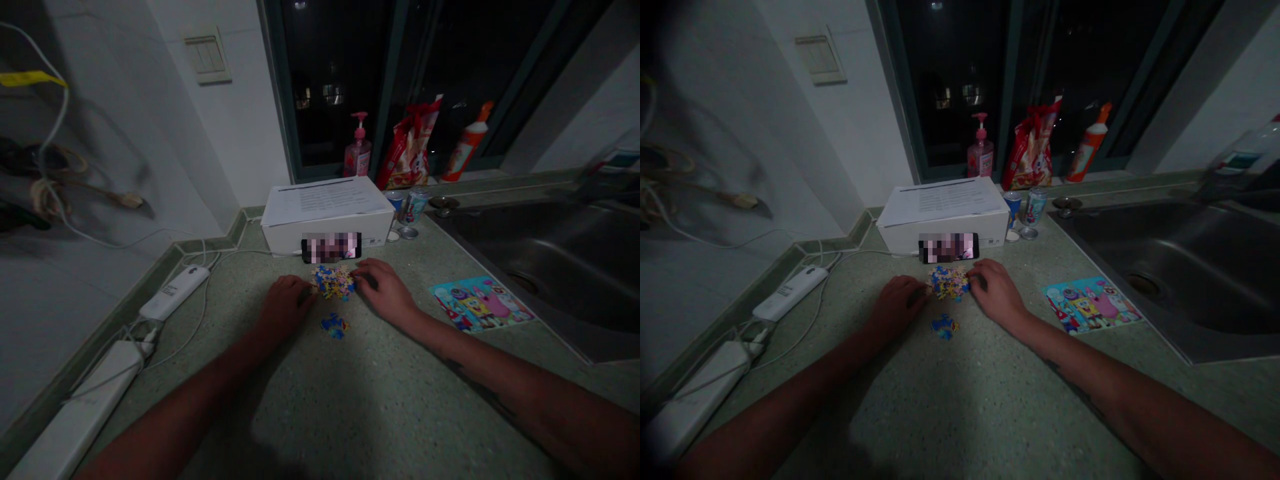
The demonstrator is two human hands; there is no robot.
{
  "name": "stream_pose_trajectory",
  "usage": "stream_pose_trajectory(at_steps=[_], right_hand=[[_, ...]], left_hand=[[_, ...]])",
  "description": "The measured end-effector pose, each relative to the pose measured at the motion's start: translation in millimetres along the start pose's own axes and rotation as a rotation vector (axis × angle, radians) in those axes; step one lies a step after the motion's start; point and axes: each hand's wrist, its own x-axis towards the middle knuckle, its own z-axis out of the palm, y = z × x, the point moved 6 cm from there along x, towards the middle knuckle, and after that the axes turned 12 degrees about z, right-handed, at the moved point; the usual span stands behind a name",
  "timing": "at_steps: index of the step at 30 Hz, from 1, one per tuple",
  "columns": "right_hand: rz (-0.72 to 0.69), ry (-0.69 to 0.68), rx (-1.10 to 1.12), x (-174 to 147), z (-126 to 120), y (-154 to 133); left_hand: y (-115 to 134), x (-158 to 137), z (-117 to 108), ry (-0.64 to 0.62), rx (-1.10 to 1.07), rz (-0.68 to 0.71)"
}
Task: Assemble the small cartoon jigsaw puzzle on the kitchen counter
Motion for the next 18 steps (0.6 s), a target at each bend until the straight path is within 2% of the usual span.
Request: stream_pose_trajectory(at_steps=[4, 13, 18], right_hand=[[-0.042, 0.022, 0.034, 1, -4, -3], [0.040, 0.097, 0.091, 17, -7, 14], [0.052, 0.069, 0.039, 17, -9, 17]], left_hand=[[-1, 2, 2, 0.010, 0.007, 0.018], [-3, 3, -2, 0.031, -0.068, -0.008], [-10, 0, -3, 0.068, -0.124, -0.047]])
